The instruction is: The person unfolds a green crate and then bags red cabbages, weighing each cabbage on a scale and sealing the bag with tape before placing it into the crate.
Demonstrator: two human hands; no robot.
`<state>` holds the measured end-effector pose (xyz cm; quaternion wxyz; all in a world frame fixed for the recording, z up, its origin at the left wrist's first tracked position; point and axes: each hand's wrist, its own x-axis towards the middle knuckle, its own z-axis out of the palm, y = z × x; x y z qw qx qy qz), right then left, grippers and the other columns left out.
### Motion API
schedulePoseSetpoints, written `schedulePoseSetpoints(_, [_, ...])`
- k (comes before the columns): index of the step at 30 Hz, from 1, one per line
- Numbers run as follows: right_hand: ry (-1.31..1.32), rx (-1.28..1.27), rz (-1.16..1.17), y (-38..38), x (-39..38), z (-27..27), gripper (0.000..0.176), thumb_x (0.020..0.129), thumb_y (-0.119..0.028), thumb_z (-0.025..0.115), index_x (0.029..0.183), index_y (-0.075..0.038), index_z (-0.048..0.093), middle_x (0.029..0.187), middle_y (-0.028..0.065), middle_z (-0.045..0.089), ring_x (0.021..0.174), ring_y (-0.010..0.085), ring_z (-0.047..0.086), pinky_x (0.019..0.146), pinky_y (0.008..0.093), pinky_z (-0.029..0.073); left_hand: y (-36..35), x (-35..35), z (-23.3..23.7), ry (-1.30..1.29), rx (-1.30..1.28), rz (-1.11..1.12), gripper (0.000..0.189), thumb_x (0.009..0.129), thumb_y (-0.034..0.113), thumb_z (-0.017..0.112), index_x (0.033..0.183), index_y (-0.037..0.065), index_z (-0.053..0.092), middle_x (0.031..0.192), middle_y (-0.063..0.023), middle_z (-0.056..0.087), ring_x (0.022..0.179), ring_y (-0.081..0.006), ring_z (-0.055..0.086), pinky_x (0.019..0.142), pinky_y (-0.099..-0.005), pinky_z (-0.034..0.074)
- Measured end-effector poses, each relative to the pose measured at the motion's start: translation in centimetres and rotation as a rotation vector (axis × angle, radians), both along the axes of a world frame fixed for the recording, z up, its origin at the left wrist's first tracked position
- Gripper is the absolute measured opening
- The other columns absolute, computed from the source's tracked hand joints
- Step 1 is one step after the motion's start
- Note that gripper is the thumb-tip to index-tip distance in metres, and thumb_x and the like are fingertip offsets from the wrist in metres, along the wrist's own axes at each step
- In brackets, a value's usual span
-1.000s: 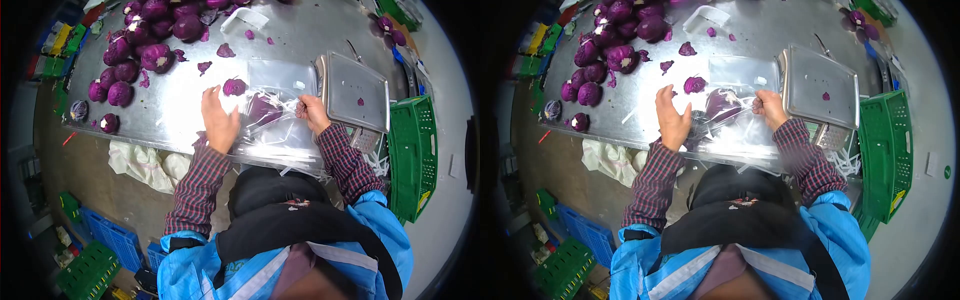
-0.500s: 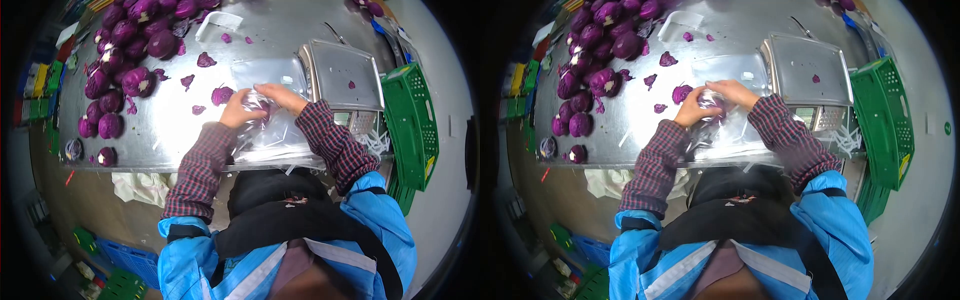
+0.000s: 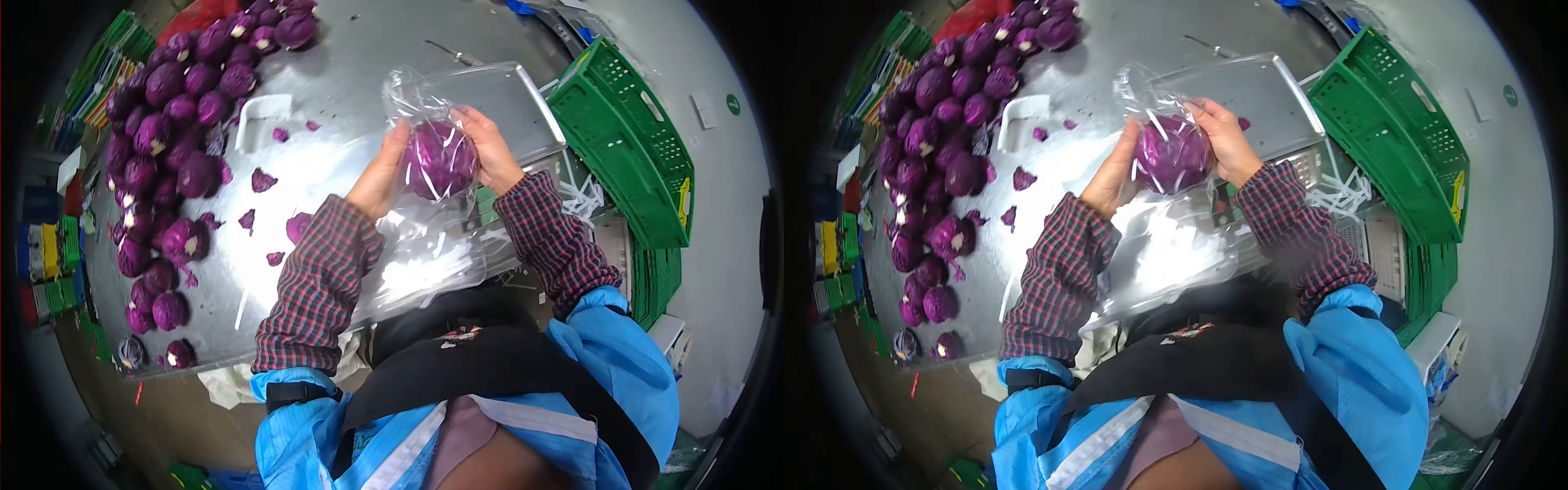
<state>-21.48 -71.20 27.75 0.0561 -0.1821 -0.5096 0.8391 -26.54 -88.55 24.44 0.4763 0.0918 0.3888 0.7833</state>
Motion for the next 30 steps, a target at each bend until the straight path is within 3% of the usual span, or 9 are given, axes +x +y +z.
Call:
schedulePoseSetpoints(4, [-0.066, 0.077, -0.258, 8.3, -1.7, -3.5, 0.016, 0.089, -0.01, 0.064, 0.084, 0.003, 0.058, 0.072, 0.0063, 0.061, 0.062, 0.0112, 0.058, 0.057, 0.0246, 0.049, 10.3, -3.0, -3.3, -0.035, -0.24, 0.148, 0.071, 0.092, 0.059, 0.043, 0.135, 0.003, 0.036, 0.13, -0.015, 0.051, 0.116, -0.0253, 0.053, 0.097, -0.046, 0.046])
schedulePoseSetpoints(7, [-0.118, 0.289, -0.308, 14.1, -3.4, -6.2, 0.018, 0.087, -0.012, 0.066, 0.084, 0.003, 0.058, 0.072, 0.0056, 0.06, 0.061, 0.0113, 0.056, 0.055, 0.0259, 0.047, 13.9, -4.1, -2.5, -0.144, -0.145, 0.206, 0.077, 0.091, 0.061, 0.045, 0.138, 0.003, 0.026, 0.13, -0.0141, 0.044, 0.119, -0.0244, 0.048, 0.095, -0.0383, 0.047])
schedulePoseSetpoints(9, [-0.144, 0.304, -0.296, 16.1, -3.4, -5.3, 0.024, 0.088, -0.022, 0.067, 0.086, 0.001, 0.058, 0.074, 0.0052, 0.06, 0.061, 0.0115, 0.054, 0.056, 0.0268, 0.046, 15.0, -3.3, 0.4, 0.004, -0.325, 0.314, 0.078, 0.092, 0.057, 0.047, 0.141, 0.001, 0.025, 0.134, -0.0147, 0.042, 0.121, -0.0248, 0.046, 0.1, -0.0369, 0.041])
schedulePoseSetpoints(11, [-0.345, 0.385, -0.032, 17.3, -2.1, -3.2, 0.031, 0.089, -0.034, 0.065, 0.09, -0.003, 0.059, 0.08, 0.0047, 0.06, 0.07, 0.0117, 0.056, 0.058, 0.026, 0.046, 14.4, -3.9, -1.2, 0.308, -0.358, 0.165, 0.077, 0.093, 0.053, 0.049, 0.143, 0.0, 0.024, 0.14, -0.0159, 0.037, 0.124, -0.0269, 0.044, 0.104, -0.0369, 0.034])
schedulePoseSetpoints(13, [-0.376, 0.428, 0.056, 19.9, -1.1, -3.8, 0.043, 0.088, -0.043, 0.063, 0.106, -0.004, 0.059, 0.091, 0.0053, 0.06, 0.078, 0.0117, 0.055, 0.061, 0.0261, 0.047, 13.7, -3.6, -0.4, 0.32, -0.419, 0.194, 0.072, 0.093, 0.056, 0.046, 0.144, 0.008, 0.03, 0.139, -0.0122, 0.04, 0.126, -0.0262, 0.037, 0.104, -0.0401, 0.03])
schedulePoseSetpoints(17, [-0.166, 0.764, -0.241, 24.0, 3.5, -2.2, 0.061, 0.085, -0.039, 0.067, 0.13, -0.002, 0.048, 0.111, 0.0098, 0.057, 0.083, 0.0123, 0.054, 0.069, 0.0268, 0.047, 10.4, -4.5, 0.8, 0.479, -0.606, 0.219, 0.075, 0.092, 0.056, 0.047, 0.145, 0.006, 0.027, 0.142, -0.0154, 0.034, 0.128, -0.0307, 0.035, 0.106, -0.0464, 0.028])
schedulePoseSetpoints(23, [-0.005, 1.178, -0.343, 24.9, 10.0, 3.6, 0.064, 0.081, -0.038, 0.071, 0.132, -0.004, 0.049, 0.128, 0.0141, 0.049, 0.101, 0.017, 0.056, 0.09, 0.0317, 0.046, 7.7, -4.2, 1.9, 0.543, -0.522, 0.18, 0.079, 0.09, 0.052, 0.054, 0.144, 0.002, 0.024, 0.144, -0.0196, 0.031, 0.132, -0.0326, 0.033, 0.109, -0.0441, 0.028])
schedulePoseSetpoints(26, [0.094, 1.411, -0.134, 21.3, 8.5, 6.6, 0.07, 0.079, -0.031, 0.073, 0.138, -0.008, 0.043, 0.14, 0.0111, 0.038, 0.126, 0.0218, 0.042, 0.102, 0.0355, 0.039, 8.1, -3.4, 1.4, 0.502, -0.52, 0.137, 0.08, 0.09, 0.051, 0.055, 0.144, 0.002, 0.024, 0.143, -0.0194, 0.032, 0.133, -0.0321, 0.033, 0.109, -0.0439, 0.027])
schedulePoseSetpoints(30, [0.334, 1.476, 0.174, 19.2, 2.3, 5.1, 0.082, 0.072, -0.033, 0.078, 0.141, -0.011, 0.037, 0.141, 0.0105, 0.037, 0.129, 0.0248, 0.038, 0.106, 0.0368, 0.033, 10.2, -2.5, 0.3, 0.468, -0.529, 0.16, 0.086, 0.086, 0.051, 0.062, 0.144, 0.001, 0.023, 0.141, -0.0236, 0.035, 0.131, -0.0305, 0.036, 0.106, -0.0413, 0.029])
